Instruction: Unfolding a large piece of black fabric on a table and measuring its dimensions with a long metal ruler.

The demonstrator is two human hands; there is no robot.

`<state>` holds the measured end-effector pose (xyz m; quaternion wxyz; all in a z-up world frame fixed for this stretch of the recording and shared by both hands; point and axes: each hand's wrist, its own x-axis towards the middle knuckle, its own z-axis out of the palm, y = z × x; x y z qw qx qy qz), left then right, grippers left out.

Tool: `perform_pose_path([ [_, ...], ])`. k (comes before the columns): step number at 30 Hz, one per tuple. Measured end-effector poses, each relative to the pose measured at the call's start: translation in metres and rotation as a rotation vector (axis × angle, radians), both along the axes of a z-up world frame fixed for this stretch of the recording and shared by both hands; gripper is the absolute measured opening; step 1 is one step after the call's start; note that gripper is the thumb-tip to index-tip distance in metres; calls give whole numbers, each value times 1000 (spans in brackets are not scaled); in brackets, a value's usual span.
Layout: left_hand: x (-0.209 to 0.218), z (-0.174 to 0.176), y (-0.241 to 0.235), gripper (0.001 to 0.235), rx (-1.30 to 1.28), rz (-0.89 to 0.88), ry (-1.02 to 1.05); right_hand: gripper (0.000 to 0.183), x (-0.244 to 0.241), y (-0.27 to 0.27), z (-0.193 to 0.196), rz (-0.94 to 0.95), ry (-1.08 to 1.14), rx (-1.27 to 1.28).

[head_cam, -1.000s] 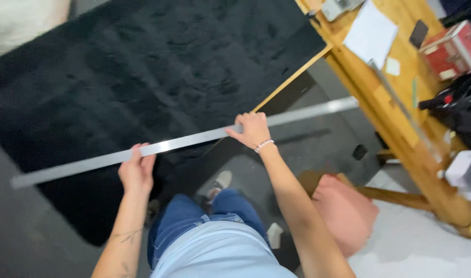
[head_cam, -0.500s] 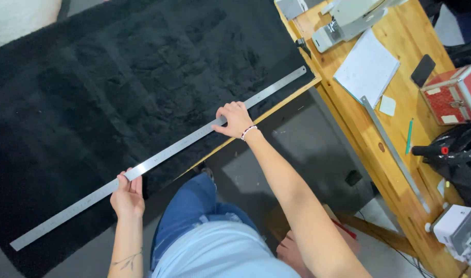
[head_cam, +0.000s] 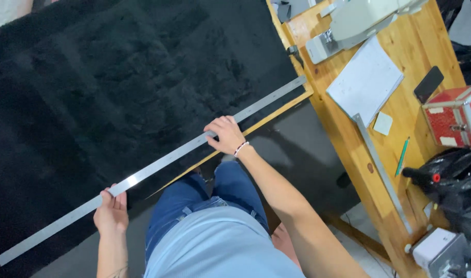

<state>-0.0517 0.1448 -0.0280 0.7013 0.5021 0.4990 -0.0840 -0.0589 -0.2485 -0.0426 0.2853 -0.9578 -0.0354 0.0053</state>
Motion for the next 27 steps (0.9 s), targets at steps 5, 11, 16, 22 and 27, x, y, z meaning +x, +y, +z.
perform_pose_path([
  [5,-17,-85,36,24,-18,69,-13,20,-8,-22,-3,98,-72,43],
  [11,-16,-71,27,16,30,234,7,13,-23,-88,23,13,-197,97],
  [16,-18,-91,32,15,122,258,91,11,-34,-198,22,-678,-394,148],
  [22,-19,-121,56,33,262,52,184,33,-52,-319,-35,-1060,-63,538],
  [27,-16,-116,47,24,273,89,194,29,-40,-342,-35,-949,64,653],
])
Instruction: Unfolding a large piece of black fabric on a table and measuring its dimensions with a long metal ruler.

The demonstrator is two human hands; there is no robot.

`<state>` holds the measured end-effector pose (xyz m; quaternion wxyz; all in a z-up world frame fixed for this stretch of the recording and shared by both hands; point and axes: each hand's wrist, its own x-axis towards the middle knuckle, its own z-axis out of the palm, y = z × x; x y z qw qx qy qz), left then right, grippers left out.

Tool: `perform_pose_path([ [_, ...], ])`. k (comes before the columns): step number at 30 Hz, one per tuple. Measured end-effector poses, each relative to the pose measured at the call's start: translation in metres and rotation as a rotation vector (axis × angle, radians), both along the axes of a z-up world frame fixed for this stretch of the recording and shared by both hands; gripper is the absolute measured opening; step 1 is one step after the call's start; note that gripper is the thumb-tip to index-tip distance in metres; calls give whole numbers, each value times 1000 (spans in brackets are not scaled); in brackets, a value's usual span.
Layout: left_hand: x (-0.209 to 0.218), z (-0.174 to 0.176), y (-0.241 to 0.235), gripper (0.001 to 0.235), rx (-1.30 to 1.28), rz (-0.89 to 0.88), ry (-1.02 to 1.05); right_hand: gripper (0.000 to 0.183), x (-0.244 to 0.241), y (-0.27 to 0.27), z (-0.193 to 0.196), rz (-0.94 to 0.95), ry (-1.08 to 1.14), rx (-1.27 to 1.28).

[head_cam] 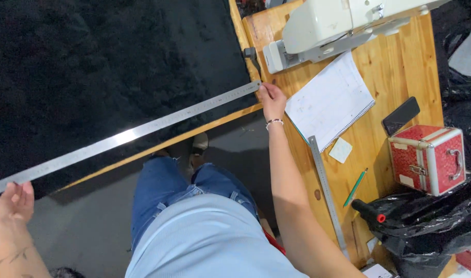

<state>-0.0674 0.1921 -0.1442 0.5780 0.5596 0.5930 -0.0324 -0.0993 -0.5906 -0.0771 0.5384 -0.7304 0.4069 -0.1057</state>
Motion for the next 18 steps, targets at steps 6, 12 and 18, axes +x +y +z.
perform_pose_path([
  [6,4,6,-24,25,0,189,-159,27,10,3,13,-39,91,108],
  [12,-2,26,-50,41,89,319,-185,25,7,4,14,-28,119,69],
  [18,-8,55,-78,34,37,360,-250,26,7,11,32,-55,144,75],
])
